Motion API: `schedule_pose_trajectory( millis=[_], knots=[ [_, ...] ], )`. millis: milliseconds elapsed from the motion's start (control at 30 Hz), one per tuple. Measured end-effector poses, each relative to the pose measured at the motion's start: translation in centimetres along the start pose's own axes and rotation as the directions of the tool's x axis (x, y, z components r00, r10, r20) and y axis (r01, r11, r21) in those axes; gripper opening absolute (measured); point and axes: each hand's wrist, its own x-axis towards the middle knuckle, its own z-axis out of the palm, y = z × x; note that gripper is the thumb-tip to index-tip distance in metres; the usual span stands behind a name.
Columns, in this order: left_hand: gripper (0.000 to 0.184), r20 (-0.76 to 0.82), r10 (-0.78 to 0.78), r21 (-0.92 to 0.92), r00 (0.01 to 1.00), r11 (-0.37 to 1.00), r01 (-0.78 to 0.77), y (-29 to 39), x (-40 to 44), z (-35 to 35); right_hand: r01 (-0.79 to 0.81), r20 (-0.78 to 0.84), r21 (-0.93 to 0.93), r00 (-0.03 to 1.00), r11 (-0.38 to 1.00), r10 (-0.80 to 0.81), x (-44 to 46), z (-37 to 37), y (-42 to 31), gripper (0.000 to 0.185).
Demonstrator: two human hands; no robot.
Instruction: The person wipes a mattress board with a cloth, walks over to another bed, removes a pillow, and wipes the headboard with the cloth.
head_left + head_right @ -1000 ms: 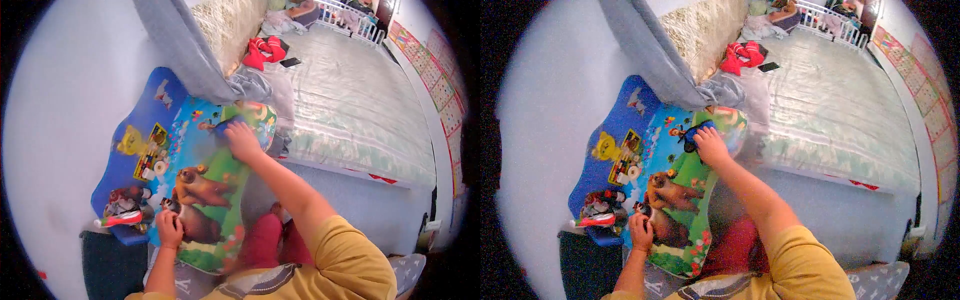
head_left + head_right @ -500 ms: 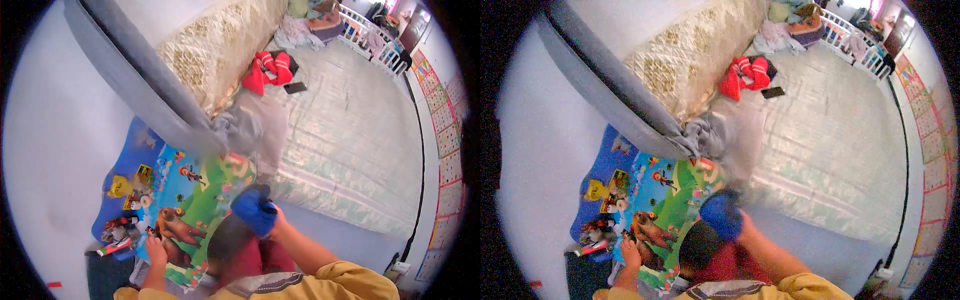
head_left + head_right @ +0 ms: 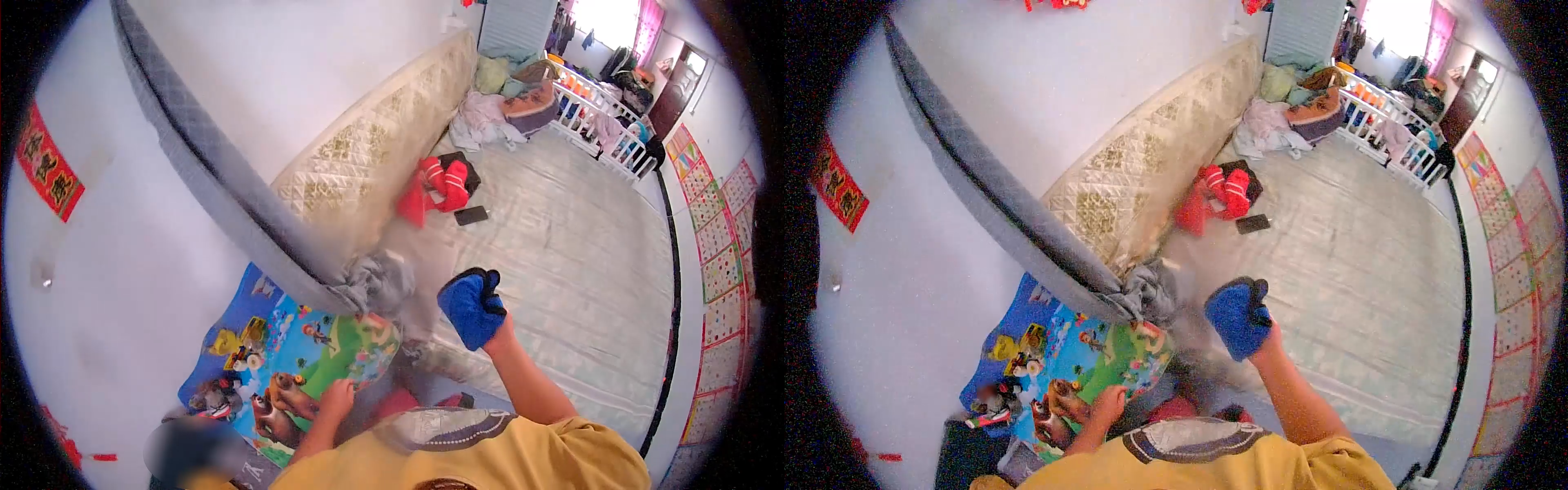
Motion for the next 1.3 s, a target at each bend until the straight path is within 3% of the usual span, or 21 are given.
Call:
schedule_pose_trajectory(
  millis=[67,133,167,200,267,300,367,433,467,533,633,667,700,767,900,1000,1067,1133,1200,1267,1300],
  knots=[
    [0.028,0.028,-0.089,0.036,0.996,0.996,0.088,5.2,4.1,-5.2,0.069,-0.010,-0.075,0.998,0.995,-0.069,1.6,2.6,-0.7,0.049],
    [0.026,-0.122,0.029,0.005,0.992,1.000,-0.029,10.5,7.9,-11.4,0.118,0.012,-0.136,0.993,0.984,-0.117,3.3,4.7,-1.7,0.051],
    [0.024,-0.312,0.276,-0.035,0.909,0.953,-0.302,8.3,11.4,-11.2,0.152,0.021,-0.164,0.988,0.975,-0.150,4.7,4.3,-2.7,0.052],
    [0.021,-0.434,0.320,-0.028,0.842,0.929,-0.368,10.5,13.3,-13.8,0.184,0.020,-0.187,0.983,0.965,-0.184,5.8,3.5,-3.6,0.053],
    [0.019,-0.508,0.264,-0.054,0.820,0.940,-0.337,15.5,15.8,-19.7,0.103,0.254,-0.121,0.965,0.987,-0.069,7.1,5.5,-5.3,0.055],
    [0.021,-0.558,0.295,-0.060,0.776,0.918,-0.392,15.8,17.9,-21.3,0.079,0.278,-0.059,0.959,0.995,-0.060,7.8,6.3,-6.0,0.057],
    [0.028,-0.642,0.290,0.062,0.710,0.942,-0.329,17.6,20.8,-24.9,0.023,0.349,0.049,0.936,0.999,-0.039,10.0,7.3,-7.8,0.060],
    [0.035,-0.731,0.309,0.179,0.608,0.947,-0.266,18.6,23.7,-27.7,-0.018,0.270,0.023,0.963,1.000,0.011,12.9,5.9,-11.7,0.055],
    [0.039,-0.762,0.311,0.258,0.569,0.950,-0.174,18.5,25.4,-28.6,-0.051,0.231,0.006,0.972,0.999,0.048,14.7,5.1,-13.6,0.053],
    [0.046,-0.828,0.306,0.372,0.470,0.927,0.050,18.1,28.7,-30.4,-0.176,0.368,0.009,0.916,0.984,0.160,18.7,7.8,-15.6,0.051],
    [0.063,-0.825,-0.163,0.139,0.541,0.869,0.475,16.3,33.0,-31.2,-0.344,0.451,0.121,0.855,0.931,0.257,27.4,8.5,-19.5,0.053],
    [0.068,-0.798,-0.216,0.180,0.563,0.805,0.565,17.8,33.2,-31.5,-0.408,0.453,0.180,0.842,0.895,0.293,30.3,8.3,-20.6,0.054],
    [0.072,-0.766,-0.288,0.218,0.575,0.725,0.653,20.3,33.7,-31.7,-0.266,0.309,-0.057,0.912,0.962,0.270,31.1,10.2,-22.0,0.052],
    [0.074,-0.760,-0.364,0.209,0.539,0.648,0.732,19.7,35.0,-32.8,-0.262,0.138,-0.190,0.947,0.946,0.290,34.5,12.6,-24.0,0.053],
    [0.064,-0.772,-0.428,0.170,0.470,0.574,0.801,19.4,36.4,-33.4,-0.363,0.028,-0.310,0.920,0.879,0.390,40.7,15.4,-27.6,0.056],
    [0.057,-0.817,-0.385,0.190,0.430,0.524,0.830,19.2,36.7,-33.2,-0.393,-0.190,-0.435,0.920,0.810,0.344,45.0,17.0,-27.2,0.055],
    [0.057,-0.816,-0.370,0.188,0.444,0.555,0.810,19.4,36.5,-33.1,-0.119,-0.049,-0.741,0.991,0.661,0.123,47.5,17.7,-24.2,0.049],
    [0.058,-0.802,-0.386,0.189,0.456,0.561,0.806,18.0,36.6,-33.0,0.079,0.096,-0.808,0.995,0.584,-0.001,49.4,20.3,-18.4,0.047],
    [0.060,-0.821,-0.365,0.221,0.439,0.506,0.834,18.3,36.7,-32.9,0.221,0.233,-0.893,0.972,0.393,-0.017,49.5,23.9,-11.2,0.048],
    [0.061,-0.842,-0.341,0.243,0.419,0.453,0.858,16.8,36.9,-32.4,0.706,0.690,-0.708,0.693,-0.002,0.209,51.4,24.4,-4.2,0.050],
    [0.045,-0.884,-0.278,0.176,0.375,0.546,0.819,18.2,36.4,-32.6,0.769,0.724,-0.639,0.598,0.008,0.342,49.9,26.3,-0.3,0.056]
  ],
)
